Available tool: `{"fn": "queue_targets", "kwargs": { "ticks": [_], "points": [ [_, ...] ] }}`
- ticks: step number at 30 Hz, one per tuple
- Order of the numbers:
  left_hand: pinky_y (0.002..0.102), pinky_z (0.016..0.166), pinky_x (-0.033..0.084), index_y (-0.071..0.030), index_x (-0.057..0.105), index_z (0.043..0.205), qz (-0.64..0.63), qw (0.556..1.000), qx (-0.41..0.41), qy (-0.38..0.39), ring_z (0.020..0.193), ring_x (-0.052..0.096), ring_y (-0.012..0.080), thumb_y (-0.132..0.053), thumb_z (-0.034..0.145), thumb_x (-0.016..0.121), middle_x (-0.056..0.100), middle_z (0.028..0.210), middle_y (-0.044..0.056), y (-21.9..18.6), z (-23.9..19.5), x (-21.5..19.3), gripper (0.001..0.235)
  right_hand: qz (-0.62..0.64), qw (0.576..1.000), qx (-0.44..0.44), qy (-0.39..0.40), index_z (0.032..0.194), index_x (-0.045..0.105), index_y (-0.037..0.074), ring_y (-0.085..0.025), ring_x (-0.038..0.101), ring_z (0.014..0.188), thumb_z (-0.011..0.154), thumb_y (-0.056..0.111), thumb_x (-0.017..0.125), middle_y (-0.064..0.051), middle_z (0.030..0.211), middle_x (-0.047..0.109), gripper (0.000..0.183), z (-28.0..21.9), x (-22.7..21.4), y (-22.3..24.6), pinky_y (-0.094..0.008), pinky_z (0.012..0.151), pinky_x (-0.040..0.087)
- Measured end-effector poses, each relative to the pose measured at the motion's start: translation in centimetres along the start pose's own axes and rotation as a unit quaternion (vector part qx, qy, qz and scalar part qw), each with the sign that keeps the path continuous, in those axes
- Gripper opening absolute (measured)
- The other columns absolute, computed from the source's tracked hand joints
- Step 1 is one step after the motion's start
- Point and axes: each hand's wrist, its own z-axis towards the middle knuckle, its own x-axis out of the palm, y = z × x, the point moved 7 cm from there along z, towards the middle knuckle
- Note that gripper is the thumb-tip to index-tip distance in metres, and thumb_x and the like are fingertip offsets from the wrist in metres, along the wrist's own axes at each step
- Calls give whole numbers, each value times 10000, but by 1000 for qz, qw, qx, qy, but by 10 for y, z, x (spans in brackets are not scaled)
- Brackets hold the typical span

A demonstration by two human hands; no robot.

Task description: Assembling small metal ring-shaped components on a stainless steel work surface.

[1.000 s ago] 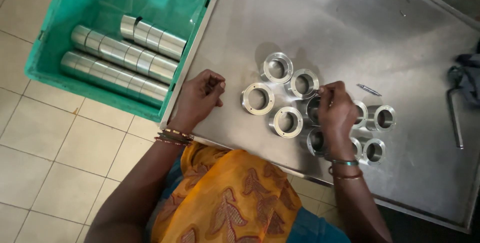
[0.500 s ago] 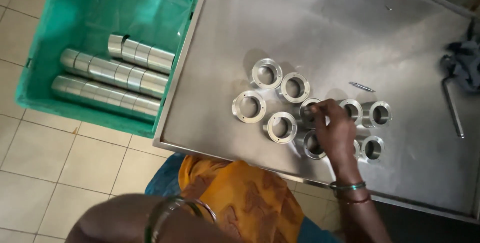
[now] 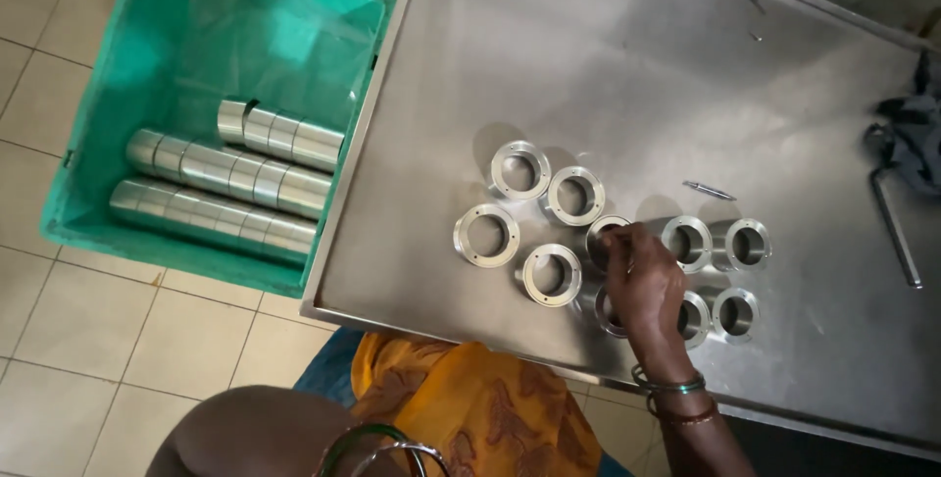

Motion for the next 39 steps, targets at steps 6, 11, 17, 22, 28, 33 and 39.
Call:
{"fn": "queue_targets", "kwargs": {
  "ticks": [6, 11, 17, 22, 28, 33, 39],
  "points": [
    [293, 853, 516, -104, 583, 1205, 104, 994, 42, -9, 1014, 581, 129, -411, 997, 568, 638, 1158, 57, 155, 131, -216, 371, -39, 997, -54, -37, 984, 680, 100, -337, 694, 741, 969, 152, 690, -126, 843, 717, 55, -1, -4, 11, -453, 646, 527],
    [289, 795, 515, -116, 617, 1145, 184, 980, 80, -12, 935, 593, 122, -373, 1001, 589, 657, 1096, 42, 44, 14, -42, 297, 75, 992, 93, 44, 1041, 703, 70, -259, 737, 781, 999, 174, 691, -112, 894, 768, 112, 21, -13, -50, -374, 632, 559],
    [284, 726, 514, -130, 659, 1073, 279, 953, 113, -21, 841, 607, 112, -328, 1005, 613, 680, 1021, 24, 28, -47, -2, 214, 129, 988, 80, 13, 1075, 672, 26, -183, 767, 865, 1031, 98, 649, -89, 982, 785, 87, 25, -21, -69, -313, 755, 584],
    [280, 668, 514, -142, 693, 1013, 353, 925, 140, -27, 763, 619, 104, -291, 1009, 634, 700, 958, 9, 45, -55, -24, 160, 62, 992, 110, 29, 1063, 722, 66, -220, 751, 787, 1000, 190, 707, -108, 885, 770, 140, 27, -17, -55, -348, 694, 558],
    [275, 598, 513, -157, 735, 941, 439, 880, 179, -37, 669, 633, 95, -246, 1013, 659, 723, 883, -9, 69, -58, -61, 137, 37, 993, 106, 22, 1041, 732, 90, -231, 752, 765, 997, 236, 713, -95, 859, 768, 154, 26, -17, -52, -363, 669, 554],
    [272, 551, 513, -167, 762, 893, 494, 844, 206, -44, 606, 643, 88, -216, 1016, 676, 739, 833, -21, 126, -76, -123, 159, 11, 998, 67, -9, 1017, 714, 76, -266, 745, 774, 995, 218, 714, -108, 868, 767, 144, 20, -12, -43, -387, 665, 553],
    [312, 498, 456, -51, 668, 758, 500, 812, 77, -291, 535, 584, 144, -183, 966, 745, 659, 680, 64, 179, -110, -211, 258, -64, 996, 27, -50, 1014, 697, 72, -330, 709, 771, 1016, 196, 720, -150, 859, 729, 126, 10, -13, -35, -440, 674, 530]
  ]
}}
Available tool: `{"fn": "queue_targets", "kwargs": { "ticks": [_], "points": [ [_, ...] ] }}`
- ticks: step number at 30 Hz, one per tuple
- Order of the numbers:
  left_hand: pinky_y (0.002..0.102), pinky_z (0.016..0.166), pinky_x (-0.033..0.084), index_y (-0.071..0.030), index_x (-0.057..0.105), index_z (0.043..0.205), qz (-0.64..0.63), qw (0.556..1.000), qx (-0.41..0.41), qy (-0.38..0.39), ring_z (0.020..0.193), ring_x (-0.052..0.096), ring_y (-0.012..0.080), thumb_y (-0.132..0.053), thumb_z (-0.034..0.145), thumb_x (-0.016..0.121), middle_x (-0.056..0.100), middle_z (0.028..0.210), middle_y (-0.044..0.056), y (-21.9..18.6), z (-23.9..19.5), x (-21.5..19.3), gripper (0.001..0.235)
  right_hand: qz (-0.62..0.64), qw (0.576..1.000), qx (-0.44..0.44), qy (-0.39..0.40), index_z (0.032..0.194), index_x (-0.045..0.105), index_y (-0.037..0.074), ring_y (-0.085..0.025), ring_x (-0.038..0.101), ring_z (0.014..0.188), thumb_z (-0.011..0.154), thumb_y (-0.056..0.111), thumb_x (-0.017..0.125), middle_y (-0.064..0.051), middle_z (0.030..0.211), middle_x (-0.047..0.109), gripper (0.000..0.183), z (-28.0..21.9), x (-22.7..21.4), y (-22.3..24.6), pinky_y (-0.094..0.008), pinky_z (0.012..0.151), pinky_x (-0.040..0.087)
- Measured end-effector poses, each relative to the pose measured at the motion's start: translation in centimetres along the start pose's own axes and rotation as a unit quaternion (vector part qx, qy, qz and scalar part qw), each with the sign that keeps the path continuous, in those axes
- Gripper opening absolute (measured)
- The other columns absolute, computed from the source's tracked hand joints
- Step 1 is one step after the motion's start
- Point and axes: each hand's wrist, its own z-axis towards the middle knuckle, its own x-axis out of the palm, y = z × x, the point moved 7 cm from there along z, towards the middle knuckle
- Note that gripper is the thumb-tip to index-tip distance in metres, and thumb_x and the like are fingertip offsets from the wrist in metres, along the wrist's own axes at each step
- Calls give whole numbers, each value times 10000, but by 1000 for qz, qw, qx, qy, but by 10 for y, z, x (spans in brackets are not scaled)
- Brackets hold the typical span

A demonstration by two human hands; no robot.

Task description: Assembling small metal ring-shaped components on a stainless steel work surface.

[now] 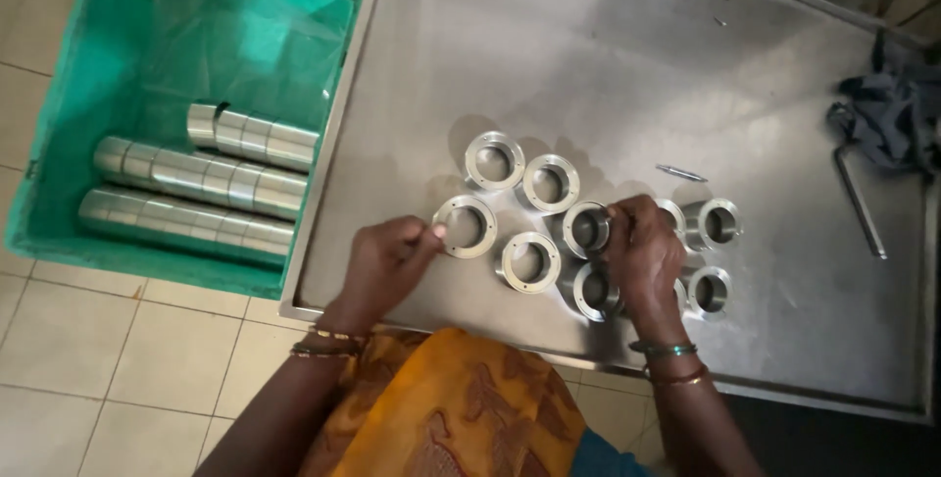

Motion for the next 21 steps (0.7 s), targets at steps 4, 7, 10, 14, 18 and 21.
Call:
{"fn": "queue_targets", "kwargs": {
  "ticks": [4, 7, 10, 14, 18, 21],
  "points": [
    [322, 466, 413, -16, 691, 750, -19, 996, -91, -14, 477, 496, 150, -189, 965, 737, 624, 608, 93, 28, -6, -3, 280, 97, 994, 36, 46, 1028, 684, 68, -294, 738, 789, 1003, 202, 698, -127, 892, 745, 137, -2, -17, -7, -404, 673, 551],
    [297, 490, 438, -6, 687, 757, -20, 996, -74, -42, 510, 526, 121, -183, 983, 727, 635, 631, 92, 34, -12, -10, 289, 110, 989, 48, 82, 1022, 686, 61, -281, 751, 796, 985, 210, 706, -127, 901, 750, 154, -17, -17, -10, -392, 654, 556],
    [261, 530, 490, 0, 685, 763, -48, 994, -76, -59, 569, 610, 83, -173, 1004, 702, 680, 677, 71, 41, -13, -10, 297, 85, 992, 42, 84, 1017, 693, 56, -291, 753, 813, 972, 205, 720, -136, 913, 752, 158, -30, -14, -10, -398, 655, 556],
    [229, 603, 558, 25, 673, 789, -136, 982, -108, -73, 661, 685, 75, -171, 1027, 672, 730, 751, 63, 54, -15, -4, 309, 65, 997, 22, 44, 1016, 689, 49, -310, 743, 830, 985, 187, 717, -145, 922, 748, 143, -33, -18, -4, -416, 678, 550],
    [225, 613, 565, 30, 670, 796, -156, 978, -117, -68, 670, 682, 83, -166, 1031, 668, 732, 768, 74, 55, -17, -5, 306, 55, 998, 18, 23, 989, 678, 49, -309, 741, 828, 993, 174, 711, -135, 921, 750, 130, -42, -15, 2, -424, 672, 543],
    [220, 597, 559, 24, 673, 784, -113, 984, -113, -74, 655, 695, 82, -162, 1027, 672, 740, 767, 68, 51, -16, -9, 306, 28, 999, 27, 6, 984, 679, 49, -313, 730, 789, 998, 157, 708, -131, 897, 748, 113, -49, -11, -1, -425, 661, 536]
  ]
}}
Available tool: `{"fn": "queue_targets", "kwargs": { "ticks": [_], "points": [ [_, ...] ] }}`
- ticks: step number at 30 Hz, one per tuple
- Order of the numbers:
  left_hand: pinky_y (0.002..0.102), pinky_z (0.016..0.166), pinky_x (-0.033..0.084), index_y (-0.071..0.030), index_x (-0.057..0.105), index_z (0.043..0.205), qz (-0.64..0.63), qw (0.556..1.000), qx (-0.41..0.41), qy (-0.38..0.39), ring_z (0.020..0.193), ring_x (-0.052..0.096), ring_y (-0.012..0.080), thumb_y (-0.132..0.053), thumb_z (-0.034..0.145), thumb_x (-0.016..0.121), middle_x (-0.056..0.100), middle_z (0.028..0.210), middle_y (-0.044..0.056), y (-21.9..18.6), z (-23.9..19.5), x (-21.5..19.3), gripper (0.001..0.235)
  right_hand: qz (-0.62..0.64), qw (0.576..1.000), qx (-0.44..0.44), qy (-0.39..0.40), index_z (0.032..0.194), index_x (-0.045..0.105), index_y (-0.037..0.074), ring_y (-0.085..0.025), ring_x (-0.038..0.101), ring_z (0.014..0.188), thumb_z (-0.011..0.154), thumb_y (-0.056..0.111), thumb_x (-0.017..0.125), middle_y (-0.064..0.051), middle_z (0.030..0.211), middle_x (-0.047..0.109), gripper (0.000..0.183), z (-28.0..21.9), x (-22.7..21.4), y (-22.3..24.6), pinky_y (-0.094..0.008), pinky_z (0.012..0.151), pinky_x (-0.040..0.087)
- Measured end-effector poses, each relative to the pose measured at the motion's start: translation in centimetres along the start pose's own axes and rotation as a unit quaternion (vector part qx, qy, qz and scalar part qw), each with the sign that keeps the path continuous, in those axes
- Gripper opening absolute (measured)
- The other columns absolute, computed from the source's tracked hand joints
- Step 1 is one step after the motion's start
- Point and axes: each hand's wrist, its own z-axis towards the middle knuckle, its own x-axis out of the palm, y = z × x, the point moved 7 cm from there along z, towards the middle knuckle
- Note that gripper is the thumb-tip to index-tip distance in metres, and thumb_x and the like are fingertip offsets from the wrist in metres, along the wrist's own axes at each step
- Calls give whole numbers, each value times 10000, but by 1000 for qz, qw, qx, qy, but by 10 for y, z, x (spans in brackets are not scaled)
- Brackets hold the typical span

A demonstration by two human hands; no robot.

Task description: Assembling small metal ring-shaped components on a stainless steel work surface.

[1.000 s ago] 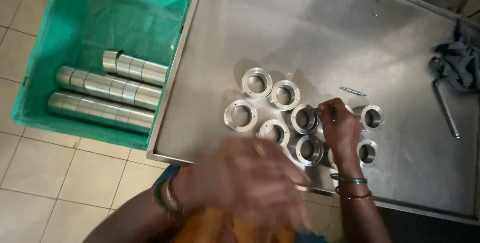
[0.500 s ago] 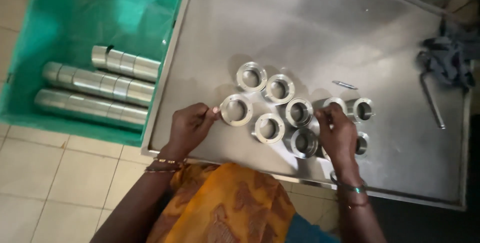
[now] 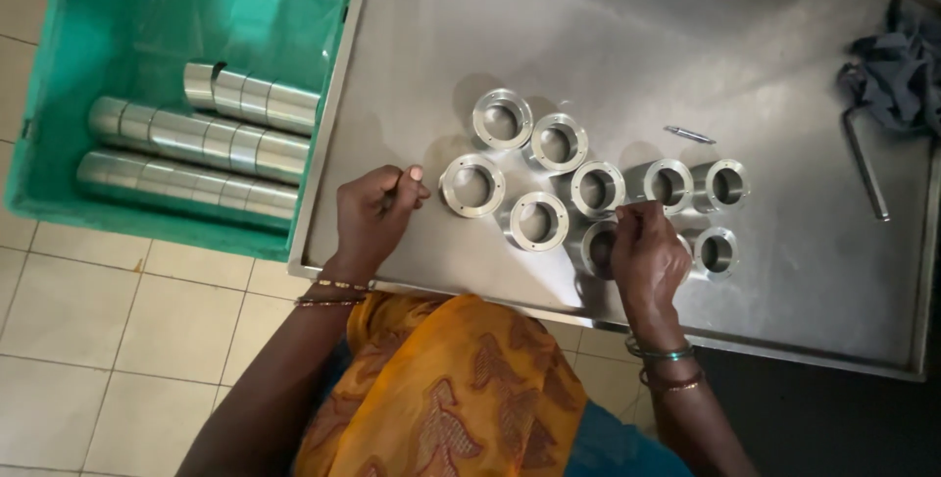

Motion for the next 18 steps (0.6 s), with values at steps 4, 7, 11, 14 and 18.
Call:
{"fn": "queue_targets", "kwargs": {
  "ticks": [4, 7, 11, 14, 18],
  "points": [
    [221, 590, 556, 16, 678, 785, 11, 1000, 5, -10, 642, 698, 79, -166, 1021, 684, 745, 761, 61, 1, -2, -1, 299, -12, 1000, -2, 18, 1005, 682, 52, -315, 720, 732, 1013, 165, 709, -130, 847, 739, 116, 5, -7, 3, -409, 623, 530],
    [223, 591, 555, 11, 693, 800, 5, 1000, 6, -10, 638, 691, 77, -166, 1019, 687, 744, 757, 62, -1, 1, -2, 282, 39, 998, -25, 33, 1023, 678, 62, -282, 731, 731, 1011, 173, 704, -112, 836, 740, 115, 9, -14, 25, -387, 612, 537],
    [221, 580, 550, 10, 685, 785, 18, 1000, -6, -12, 632, 693, 72, -171, 1015, 691, 751, 752, 56, -1, -2, -2, 293, 92, 994, -32, 58, 1036, 690, 85, -250, 727, 688, 974, 192, 724, -109, 824, 714, 128, 1, -1, 49, -378, 585, 536],
    [218, 574, 550, 9, 687, 778, 25, 999, -18, -17, 627, 693, 69, -187, 1012, 689, 749, 744, 51, -2, -2, -4, 306, 49, 996, -54, 53, 1030, 690, 90, -267, 704, 678, 970, 196, 739, -113, 816, 689, 132, -1, 11, 44, -399, 568, 511],
    [218, 579, 545, 4, 700, 782, 11, 999, -31, -17, 626, 681, 70, -200, 1020, 682, 743, 735, 46, 4, -3, -5, 313, 33, 996, -68, 36, 1019, 687, 99, -283, 698, 701, 971, 196, 744, -111, 818, 682, 122, -2, 9, 52, -408, 577, 507]
  ]
}}
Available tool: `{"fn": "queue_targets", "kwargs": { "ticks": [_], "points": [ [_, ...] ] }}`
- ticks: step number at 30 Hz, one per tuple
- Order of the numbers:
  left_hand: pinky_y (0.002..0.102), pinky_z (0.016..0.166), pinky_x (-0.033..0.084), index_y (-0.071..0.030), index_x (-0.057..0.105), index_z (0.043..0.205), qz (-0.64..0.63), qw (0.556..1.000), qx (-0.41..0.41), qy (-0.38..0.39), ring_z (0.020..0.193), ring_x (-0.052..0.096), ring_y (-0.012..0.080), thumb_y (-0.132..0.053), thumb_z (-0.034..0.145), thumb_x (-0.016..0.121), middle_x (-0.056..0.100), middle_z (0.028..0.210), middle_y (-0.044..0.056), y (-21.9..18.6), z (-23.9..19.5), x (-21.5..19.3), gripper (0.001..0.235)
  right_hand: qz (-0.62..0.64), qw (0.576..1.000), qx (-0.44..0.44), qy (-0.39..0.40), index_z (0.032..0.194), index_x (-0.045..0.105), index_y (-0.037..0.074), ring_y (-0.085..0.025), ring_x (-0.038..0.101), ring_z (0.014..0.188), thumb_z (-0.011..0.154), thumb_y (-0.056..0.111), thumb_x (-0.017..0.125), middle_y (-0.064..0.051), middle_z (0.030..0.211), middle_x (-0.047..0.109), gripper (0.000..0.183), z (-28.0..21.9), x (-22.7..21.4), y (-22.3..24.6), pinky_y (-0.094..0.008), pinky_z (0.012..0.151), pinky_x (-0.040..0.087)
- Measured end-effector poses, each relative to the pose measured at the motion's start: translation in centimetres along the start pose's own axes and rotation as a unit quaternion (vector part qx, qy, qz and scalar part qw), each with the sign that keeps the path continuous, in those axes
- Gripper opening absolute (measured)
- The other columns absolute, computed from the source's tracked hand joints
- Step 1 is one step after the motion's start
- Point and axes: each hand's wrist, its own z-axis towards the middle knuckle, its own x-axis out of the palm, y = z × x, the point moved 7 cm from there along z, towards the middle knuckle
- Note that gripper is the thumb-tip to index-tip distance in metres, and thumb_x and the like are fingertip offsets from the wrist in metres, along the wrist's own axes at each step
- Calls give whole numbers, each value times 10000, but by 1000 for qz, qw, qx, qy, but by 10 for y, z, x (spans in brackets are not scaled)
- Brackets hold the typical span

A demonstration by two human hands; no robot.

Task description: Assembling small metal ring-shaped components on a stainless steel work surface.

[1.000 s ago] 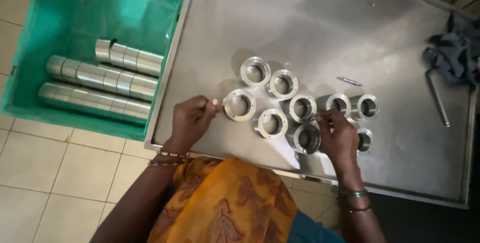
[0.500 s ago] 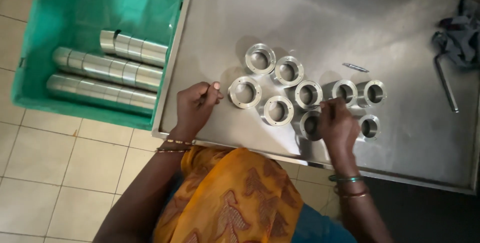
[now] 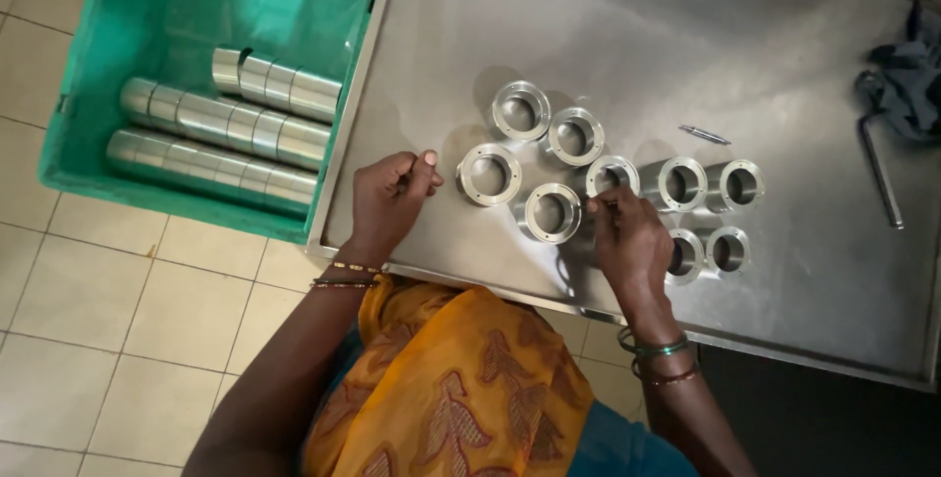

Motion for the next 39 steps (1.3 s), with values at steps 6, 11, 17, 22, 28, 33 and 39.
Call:
{"fn": "queue_targets", "kwargs": {
  "ticks": [6, 11, 17, 22, 28, 33, 39],
  "points": [
    [216, 588, 552, 6, 697, 779, -12, 1000, -4, -3, 627, 683, 70, -199, 1018, 685, 744, 739, 38, 2, 1, 1, 315, -27, 999, -15, -31, 1028, 691, 114, -309, 693, 707, 978, 174, 729, -119, 822, 701, 87, -9, 5, 5, -427, 601, 503],
    [217, 585, 556, 3, 691, 777, -5, 1000, 29, -5, 624, 687, 67, -178, 1019, 689, 743, 737, 41, -2, 3, 4, 303, 19, 997, 54, 49, 1029, 698, 96, -291, 700, 668, 989, 177, 710, -118, 783, 725, 91, 2, -8, 4, -414, 585, 503],
    [222, 566, 549, 2, 698, 768, -2, 1000, 9, -5, 609, 684, 71, -181, 1016, 688, 739, 718, 43, -4, 5, 0, 308, 97, 993, -23, 57, 984, 698, 97, -254, 695, 706, 925, 139, 724, -119, 871, 705, 77, -15, -9, 39, -375, 579, 527],
    [221, 572, 559, 0, 705, 772, -14, 1000, -15, -2, 611, 692, 72, -187, 1017, 681, 743, 721, 42, 3, 7, 0, 310, 47, 997, -56, 33, 959, 701, 88, -277, 653, 696, 897, 115, 746, -117, 833, 678, 81, -18, -7, 44, -396, 597, 503],
    [221, 587, 566, 2, 700, 782, -23, 999, -31, 8, 624, 694, 74, -201, 1018, 682, 751, 745, 44, 8, 6, 2, 312, 32, 998, -49, 20, 991, 675, 67, -245, 630, 623, 944, 82, 705, -110, 770, 673, 58, -45, 28, 10, -372, 549, 491],
    [220, 594, 565, 2, 699, 792, -29, 999, -37, 8, 631, 691, 75, -207, 1019, 683, 745, 746, 42, 8, 7, 1, 309, 77, 996, -25, 30, 1022, 649, 49, -215, 645, 598, 974, 118, 699, -100, 769, 689, 98, -27, 9, 32, -359, 521, 497],
    [224, 587, 557, -2, 709, 798, -13, 1000, -18, 11, 629, 702, 80, -205, 1020, 678, 743, 734, 43, 2, 7, -1, 302, -11, 997, -80, 5, 989, 672, 97, -248, 643, 626, 955, 103, 686, -105, 741, 679, 37, -49, 23, 21, -395, 571, 493]
  ]
}}
